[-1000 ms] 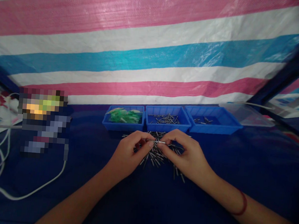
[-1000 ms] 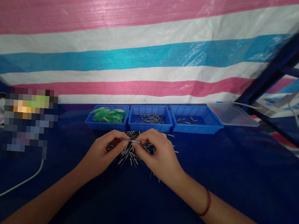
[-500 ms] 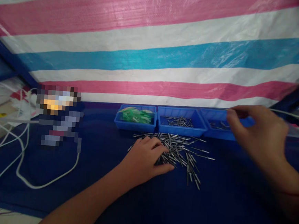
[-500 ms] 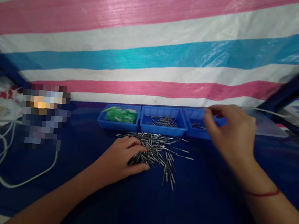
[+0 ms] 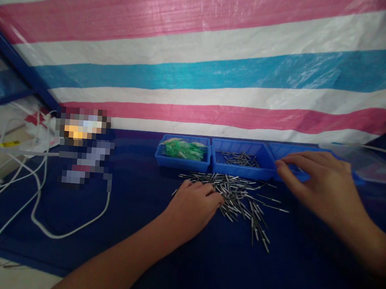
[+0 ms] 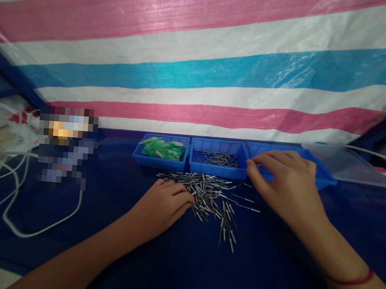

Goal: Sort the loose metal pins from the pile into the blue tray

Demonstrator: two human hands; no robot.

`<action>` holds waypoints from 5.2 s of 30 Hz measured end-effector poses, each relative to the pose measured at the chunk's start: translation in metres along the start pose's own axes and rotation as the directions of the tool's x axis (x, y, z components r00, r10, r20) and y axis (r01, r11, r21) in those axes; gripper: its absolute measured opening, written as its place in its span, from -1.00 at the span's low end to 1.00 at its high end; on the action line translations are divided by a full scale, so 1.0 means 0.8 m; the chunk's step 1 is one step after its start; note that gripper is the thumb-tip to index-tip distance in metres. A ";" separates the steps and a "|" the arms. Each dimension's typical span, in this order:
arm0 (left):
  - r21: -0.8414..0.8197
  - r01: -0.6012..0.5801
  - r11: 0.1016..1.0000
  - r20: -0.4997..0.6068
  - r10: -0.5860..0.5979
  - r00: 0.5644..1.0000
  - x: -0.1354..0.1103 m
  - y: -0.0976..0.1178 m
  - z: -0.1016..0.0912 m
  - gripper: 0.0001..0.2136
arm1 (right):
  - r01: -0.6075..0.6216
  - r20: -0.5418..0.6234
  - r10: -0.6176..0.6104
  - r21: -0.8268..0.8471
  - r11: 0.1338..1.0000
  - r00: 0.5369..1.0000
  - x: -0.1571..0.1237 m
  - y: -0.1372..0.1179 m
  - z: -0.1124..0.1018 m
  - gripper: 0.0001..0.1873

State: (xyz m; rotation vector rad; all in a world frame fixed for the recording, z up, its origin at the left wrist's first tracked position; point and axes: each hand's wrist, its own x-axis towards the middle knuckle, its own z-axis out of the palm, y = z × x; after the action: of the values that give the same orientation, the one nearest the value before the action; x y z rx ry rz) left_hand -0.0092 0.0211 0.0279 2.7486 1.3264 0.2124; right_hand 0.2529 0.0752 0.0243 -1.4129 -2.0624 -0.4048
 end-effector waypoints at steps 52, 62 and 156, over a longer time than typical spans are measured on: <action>-0.484 -0.032 0.874 -0.278 -0.119 0.953 0.018 0.012 0.007 -0.89 | -0.165 0.284 -0.077 0.734 0.658 0.956 -0.022 -0.079 -0.004 -0.87; -0.561 0.013 0.827 -0.219 -0.164 0.962 0.017 0.017 0.006 -0.88 | -0.378 0.354 0.133 0.844 0.382 0.926 -0.030 -0.088 -0.003 -0.82; -0.619 0.107 0.778 -0.141 -0.245 0.959 0.023 0.026 0.003 -0.84 | -0.151 0.167 0.015 0.844 0.514 0.986 -0.024 -0.080 -0.010 -0.91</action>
State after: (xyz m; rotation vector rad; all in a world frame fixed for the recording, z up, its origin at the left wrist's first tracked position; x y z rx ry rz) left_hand 0.0184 0.0228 0.0302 2.0848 1.2632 0.7913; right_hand 0.2017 0.0318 0.0234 -0.8861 -1.8191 0.7333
